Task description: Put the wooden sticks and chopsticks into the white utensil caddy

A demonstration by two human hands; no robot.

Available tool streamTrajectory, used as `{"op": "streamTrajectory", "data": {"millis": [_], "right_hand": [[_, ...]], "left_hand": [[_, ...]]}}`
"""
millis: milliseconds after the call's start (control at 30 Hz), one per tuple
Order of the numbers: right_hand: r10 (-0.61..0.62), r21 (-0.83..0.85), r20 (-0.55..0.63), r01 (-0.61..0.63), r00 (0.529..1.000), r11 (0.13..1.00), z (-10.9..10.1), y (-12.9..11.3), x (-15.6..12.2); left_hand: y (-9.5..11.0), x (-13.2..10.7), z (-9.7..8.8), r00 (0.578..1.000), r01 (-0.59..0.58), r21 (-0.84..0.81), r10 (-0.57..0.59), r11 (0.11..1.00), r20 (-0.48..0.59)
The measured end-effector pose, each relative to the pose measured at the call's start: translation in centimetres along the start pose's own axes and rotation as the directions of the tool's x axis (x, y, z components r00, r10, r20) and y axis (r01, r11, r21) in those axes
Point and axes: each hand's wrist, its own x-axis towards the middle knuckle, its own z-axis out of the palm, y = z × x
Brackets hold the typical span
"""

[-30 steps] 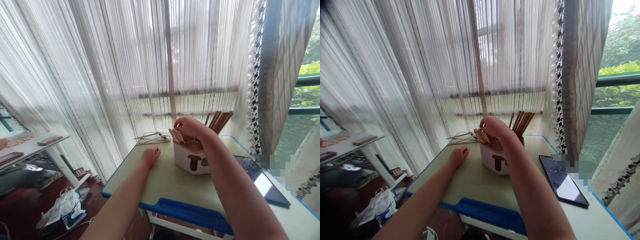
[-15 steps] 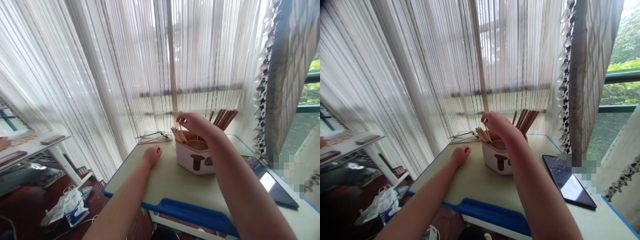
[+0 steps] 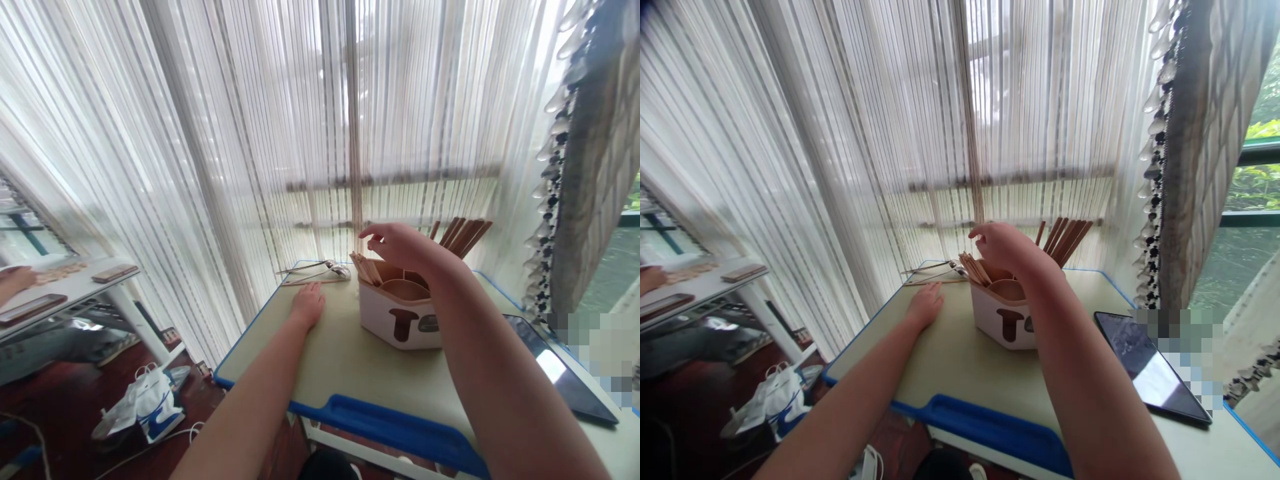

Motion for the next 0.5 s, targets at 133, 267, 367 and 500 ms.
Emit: {"op": "streamTrajectory", "data": {"millis": [133,267,367,500], "right_hand": [[-0.060,0.019,-0.046,0.061,0.997,0.998,-0.5,-0.1,-0.3],[-0.082,0.029,-0.047,0.084,0.995,0.996,-1.0,-0.6,-0.8],[-0.082,0.019,-0.045,0.083,0.996,0.996,-1.3,-0.9,-1.0],[-0.069,0.012,-0.027,0.069,0.997,0.998,-1.3,-1.0,-1.1]], "left_hand": [[0.1,0.1,0.1,0.998,0.031,0.005,-0.031,1.000,0.063],[0.2,0.1,-0.2,0.999,0.046,-0.005,-0.046,0.999,-0.005],[0.1,0.4,-0.3,0.997,0.076,0.009,-0.076,0.997,0.022],[-0.1,0.8,0.0,0.978,0.095,0.025,-0.098,0.995,0.186]]}}
